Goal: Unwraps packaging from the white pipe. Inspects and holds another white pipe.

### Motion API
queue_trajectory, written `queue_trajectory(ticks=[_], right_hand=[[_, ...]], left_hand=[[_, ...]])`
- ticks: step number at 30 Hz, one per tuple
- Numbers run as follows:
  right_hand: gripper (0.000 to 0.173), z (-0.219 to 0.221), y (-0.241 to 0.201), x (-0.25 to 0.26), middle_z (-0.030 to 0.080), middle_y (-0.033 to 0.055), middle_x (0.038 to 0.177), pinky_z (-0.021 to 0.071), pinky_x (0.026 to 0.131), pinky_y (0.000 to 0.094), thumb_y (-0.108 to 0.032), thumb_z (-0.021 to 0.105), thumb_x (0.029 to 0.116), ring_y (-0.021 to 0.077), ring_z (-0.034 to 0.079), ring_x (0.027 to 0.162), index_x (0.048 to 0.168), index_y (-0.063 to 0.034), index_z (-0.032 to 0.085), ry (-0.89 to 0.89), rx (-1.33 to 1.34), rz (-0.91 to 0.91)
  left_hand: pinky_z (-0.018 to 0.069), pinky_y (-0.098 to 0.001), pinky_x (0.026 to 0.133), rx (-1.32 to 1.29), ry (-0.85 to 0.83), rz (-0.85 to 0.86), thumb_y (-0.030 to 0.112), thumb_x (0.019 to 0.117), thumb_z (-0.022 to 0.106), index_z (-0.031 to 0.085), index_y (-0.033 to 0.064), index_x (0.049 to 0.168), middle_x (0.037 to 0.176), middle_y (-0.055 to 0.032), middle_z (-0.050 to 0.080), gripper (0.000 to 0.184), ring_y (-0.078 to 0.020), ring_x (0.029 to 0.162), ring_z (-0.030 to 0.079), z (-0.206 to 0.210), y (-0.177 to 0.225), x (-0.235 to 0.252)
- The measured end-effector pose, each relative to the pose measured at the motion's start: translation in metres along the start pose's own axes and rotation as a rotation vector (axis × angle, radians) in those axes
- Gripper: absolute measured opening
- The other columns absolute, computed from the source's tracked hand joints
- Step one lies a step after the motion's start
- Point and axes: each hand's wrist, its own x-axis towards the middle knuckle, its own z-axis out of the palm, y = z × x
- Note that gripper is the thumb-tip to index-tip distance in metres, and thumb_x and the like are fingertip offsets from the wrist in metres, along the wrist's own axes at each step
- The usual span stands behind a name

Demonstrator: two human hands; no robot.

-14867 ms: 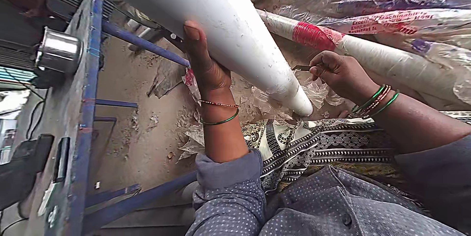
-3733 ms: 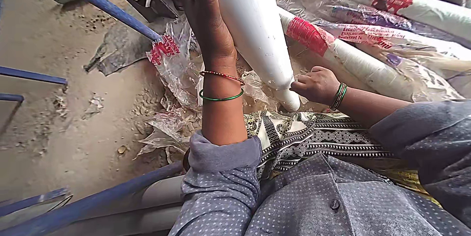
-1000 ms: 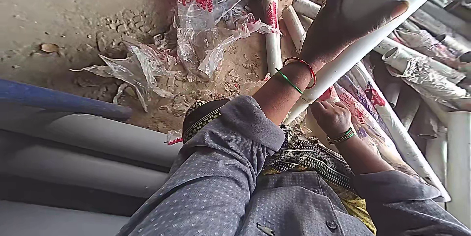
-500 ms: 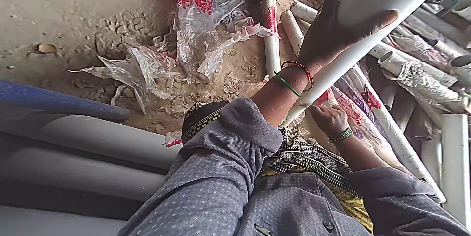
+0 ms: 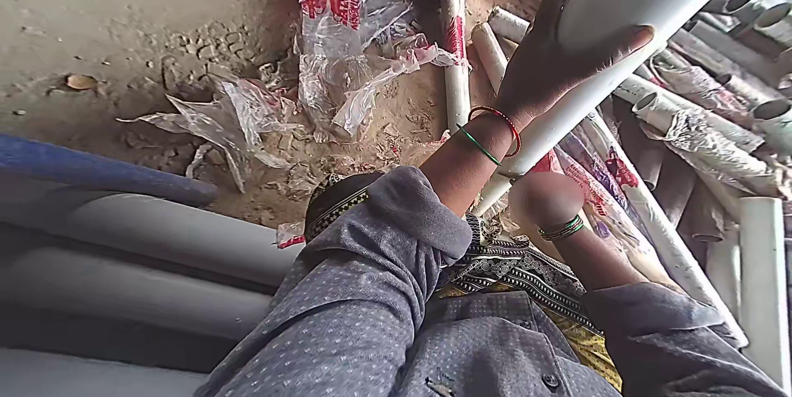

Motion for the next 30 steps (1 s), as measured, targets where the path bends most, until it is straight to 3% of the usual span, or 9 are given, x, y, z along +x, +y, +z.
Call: queue_trajectory(ticks=[3,7,14,18,19,23,28,29,30], right_hand=[[0.025,0.011,0.0,-0.023,0.061,0.0163,0.059,0.0457,0.048,0.0462,-0.011,0.057,0.0964,0.0328,0.064,0.051,0.076,-0.0005,0.066,-0.093,0.012,0.01],[0.033,-0.003,-0.001,-0.013,0.062,0.0124,0.059,0.0455,0.049,0.0435,-0.018,0.052,0.1011,0.0288,0.063,0.05,0.075,-0.0034,0.066,0.024,0.022,0.01],[0.024,-0.004,-0.005,0.001,0.06,0.0146,0.058,0.0436,0.048,0.0451,-0.013,0.059,0.0954,0.0313,0.061,0.049,0.076,-0.0019,0.067,-0.012,-0.018,0.026],[0.024,0.009,-0.009,-0.024,0.062,0.0152,0.059,0.048,0.052,0.0455,-0.01,0.056,0.0972,0.0313,0.065,0.053,0.078,-0.0015,0.068,-0.137,-0.015,0.04],[0.026,0.007,-0.009,-0.024,0.062,0.0144,0.059,0.0475,0.052,0.045,-0.012,0.055,0.0982,0.0305,0.064,0.052,0.077,-0.0019,0.067,-0.108,-0.008,0.039],[0.03,-0.015,-0.008,0.0,0.061,0.0122,0.059,0.0431,0.048,0.0443,-0.017,0.054,0.099,0.0288,0.061,0.05,0.074,-0.0039,0.064,0.056,0.021,0.081],[0.029,-0.033,-0.003,-0.004,0.072,0.0212,0.079,0.0532,0.06,0.0554,-0.021,0.057,0.1011,0.0393,0.072,0.07,0.095,0.0033,0.072,-0.008,0.206,0.334],[0.033,-0.04,-0.002,-0.01,0.071,0.022,0.081,0.0532,0.063,0.0547,-0.023,0.055,0.1023,0.0373,0.071,0.071,0.099,0.0067,0.071,-0.001,0.299,0.447],[0.037,-0.046,0.003,-0.016,0.068,0.0163,0.078,0.0513,0.063,0.0451,-0.027,0.053,0.103,0.026,0.066,0.068,0.101,0.0074,0.069,0.039,0.401,0.561]], left_hand=[[0.0525,-0.0304,0.095,-0.02,-0.002,0.001,0.026,0.0777,0.082,0.038,-0.0038,0.146,0.129,-0.0186,0.058,0.087,-0.0155,0.112,0.061,0.001,-0.001,0.0],[0.0515,-0.0303,0.096,0.0,0.001,0.011,0.027,0.0784,0.081,0.039,-0.0045,0.146,0.13,-0.0187,0.058,0.086,-0.0159,0.113,0.06,-0.002,0.001,0.0],[0.0511,-0.0309,0.097,0.007,-0.003,-0.024,0.027,0.0778,0.082,0.039,-0.003,0.146,0.131,-0.0178,0.058,0.086,-0.0154,0.114,0.06,0.0,0.002,0.001],[0.0534,-0.0347,0.1,0.052,0.01,0.375,0.054,0.0859,0.076,0.034,-0.0025,0.15,0.137,-0.0166,0.057,0.095,-0.0162,0.121,0.061,-0.007,-0.084,0.018],[0.0537,-0.0348,0.1,0.052,0.018,0.399,0.054,0.0859,0.075,0.035,-0.0029,0.15,0.136,-0.0169,0.057,0.095,-0.0166,0.121,0.061,-0.007,-0.086,0.019],[0.0515,-0.0323,0.097,0.029,-0.001,-0.02,0.029,0.0764,0.083,0.04,-0.0025,0.147,0.131,-0.0175,0.058,0.088,-0.0162,0.115,0.06,0.002,0.002,-0.002],[0.0508,-0.0338,0.098,0.028,-0.036,0.001,0.032,0.0755,0.083,0.036,-0.0031,0.149,0.132,-0.0197,0.057,0.094,-0.0184,0.116,0.06,0.002,0.002,-0.005],[0.0502,-0.0345,0.098,0.021,-0.045,-0.01,0.031,0.0749,0.084,0.035,-0.0029,0.149,0.133,-0.02,0.057,0.095,-0.0188,0.117,0.059,0.002,0.004,-0.006],[0.0498,-0.0359,0.099,0.018,-0.047,-0.009,0.031,0.0743,0.085,0.035,-0.0031,0.15,0.133,-0.0207,0.056,0.096,-0.02,0.117,0.059,0.002,0.005,-0.007]])
